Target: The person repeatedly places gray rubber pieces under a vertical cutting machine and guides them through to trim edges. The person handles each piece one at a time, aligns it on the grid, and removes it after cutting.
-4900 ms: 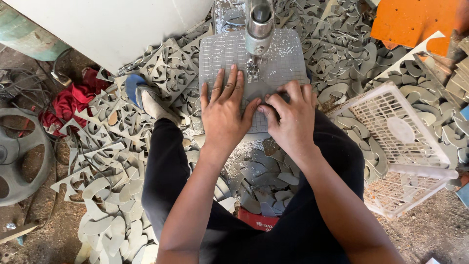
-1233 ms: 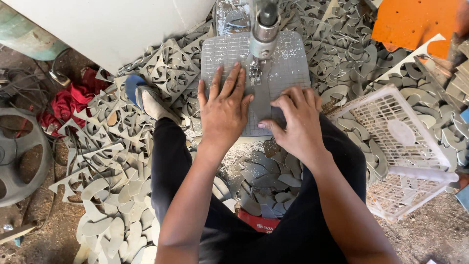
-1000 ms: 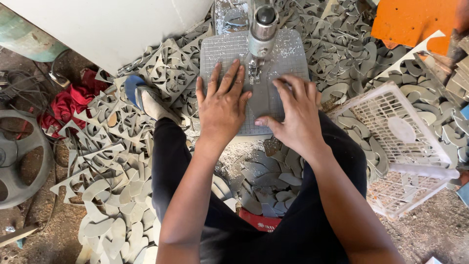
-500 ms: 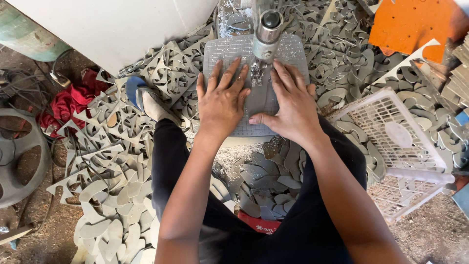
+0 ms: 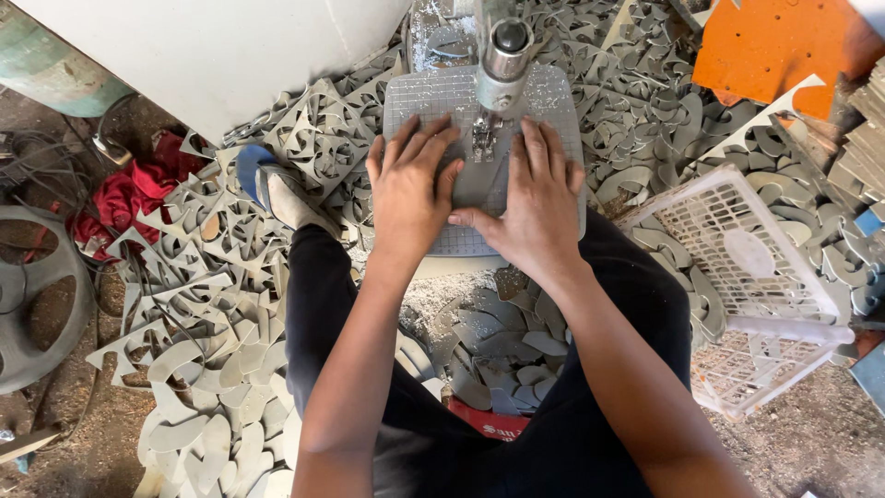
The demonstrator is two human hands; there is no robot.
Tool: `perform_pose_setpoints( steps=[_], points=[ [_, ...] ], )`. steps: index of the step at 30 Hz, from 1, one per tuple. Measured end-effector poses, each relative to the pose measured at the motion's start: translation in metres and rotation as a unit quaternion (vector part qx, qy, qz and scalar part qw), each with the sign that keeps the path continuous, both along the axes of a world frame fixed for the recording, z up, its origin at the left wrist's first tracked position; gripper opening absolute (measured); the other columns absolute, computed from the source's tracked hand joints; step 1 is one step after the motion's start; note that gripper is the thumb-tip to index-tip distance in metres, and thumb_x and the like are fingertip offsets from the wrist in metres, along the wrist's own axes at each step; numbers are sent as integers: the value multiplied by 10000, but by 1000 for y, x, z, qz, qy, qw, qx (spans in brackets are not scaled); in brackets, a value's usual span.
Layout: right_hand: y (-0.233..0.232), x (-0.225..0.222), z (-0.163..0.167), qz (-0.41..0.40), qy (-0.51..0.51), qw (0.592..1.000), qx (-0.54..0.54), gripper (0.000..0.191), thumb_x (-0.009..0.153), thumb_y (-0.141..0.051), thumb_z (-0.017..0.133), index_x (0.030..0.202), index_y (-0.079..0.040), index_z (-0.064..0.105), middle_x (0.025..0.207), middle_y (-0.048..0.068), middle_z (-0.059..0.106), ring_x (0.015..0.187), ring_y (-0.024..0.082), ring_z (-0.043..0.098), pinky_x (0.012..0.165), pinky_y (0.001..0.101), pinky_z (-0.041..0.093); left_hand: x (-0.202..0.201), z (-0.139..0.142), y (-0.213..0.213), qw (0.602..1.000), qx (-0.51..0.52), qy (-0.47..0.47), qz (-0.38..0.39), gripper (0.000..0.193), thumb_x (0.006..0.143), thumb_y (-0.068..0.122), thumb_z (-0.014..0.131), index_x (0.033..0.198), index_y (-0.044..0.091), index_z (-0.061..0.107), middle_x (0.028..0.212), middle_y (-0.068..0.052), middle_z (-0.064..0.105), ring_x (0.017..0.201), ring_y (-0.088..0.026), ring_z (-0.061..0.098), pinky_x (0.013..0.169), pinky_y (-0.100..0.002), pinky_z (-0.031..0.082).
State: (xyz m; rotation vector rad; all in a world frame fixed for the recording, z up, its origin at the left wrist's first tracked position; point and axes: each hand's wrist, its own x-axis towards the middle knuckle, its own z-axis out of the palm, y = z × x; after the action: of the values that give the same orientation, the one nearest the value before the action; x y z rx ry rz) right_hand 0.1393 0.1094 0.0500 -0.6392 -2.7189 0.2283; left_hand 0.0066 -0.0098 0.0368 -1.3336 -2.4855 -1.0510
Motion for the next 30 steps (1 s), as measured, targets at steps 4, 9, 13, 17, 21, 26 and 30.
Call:
perform_pose_setpoints(
  steps=[4,9,13,17,21,26,30],
  points=[
    [0,-1,-3,8,14,1000,1,1142,680,-758,830,1322,129,505,1546,284,360,1490,451,286,1151,636,221,-1,9,-7,999,10,-45,-27,419,829,384,823,1184,165,772,1370,41,682,1420,-267,511,1221,-582,247],
    [17,1,-1,39,-79,996,12,1123,607,-775,812,1253,94,511,1542,281,311,1472,478,244,1161,661,235,5,22,-12,998,-49,-11,-44,696,659,520,879,1218,126,751,1419,15,624,1408,-312,451,1170,-641,204],
    [42,17,0,120,-61,991,27,1033,756,-740,747,1378,54,523,1603,239,274,1482,474,217,1144,709,208,12,23,-13,998,-49,-13,-38,729,693,513,875,1283,113,724,1478,13,580,1449,-318,408,1175,-654,199],
    [46,29,-8,107,-54,993,14,818,920,-632,654,1429,-1,542,1687,143,263,1551,434,203,1179,693,207,13,18,-12,999,-37,-8,-29,666,768,499,856,1306,131,718,1481,25,583,1462,-311,409,1187,-659,217],
    [41,32,-11,101,-29,994,9,776,957,-595,625,1456,-8,538,1690,122,277,1561,412,214,1193,680,205,12,16,-12,999,-22,-24,-31,639,792,452,849,1324,126,713,1477,18,596,1460,-314,414,1177,-662,230],
    [40,31,-9,94,-23,995,16,761,966,-592,626,1456,-15,548,1676,129,300,1548,404,223,1173,685,190,13,17,-11,999,-7,-40,-23,586,800,372,858,1311,123,716,1450,14,620,1460,-309,427,1183,-651,238],
    [37,34,-9,93,-18,996,-2,734,970,-563,635,1447,-12,550,1677,127,311,1554,398,230,1187,670,196,13,18,-10,999,-1,-45,-21,561,808,328,858,1307,116,716,1443,18,627,1454,-299,434,1187,-632,245]
  ],
)
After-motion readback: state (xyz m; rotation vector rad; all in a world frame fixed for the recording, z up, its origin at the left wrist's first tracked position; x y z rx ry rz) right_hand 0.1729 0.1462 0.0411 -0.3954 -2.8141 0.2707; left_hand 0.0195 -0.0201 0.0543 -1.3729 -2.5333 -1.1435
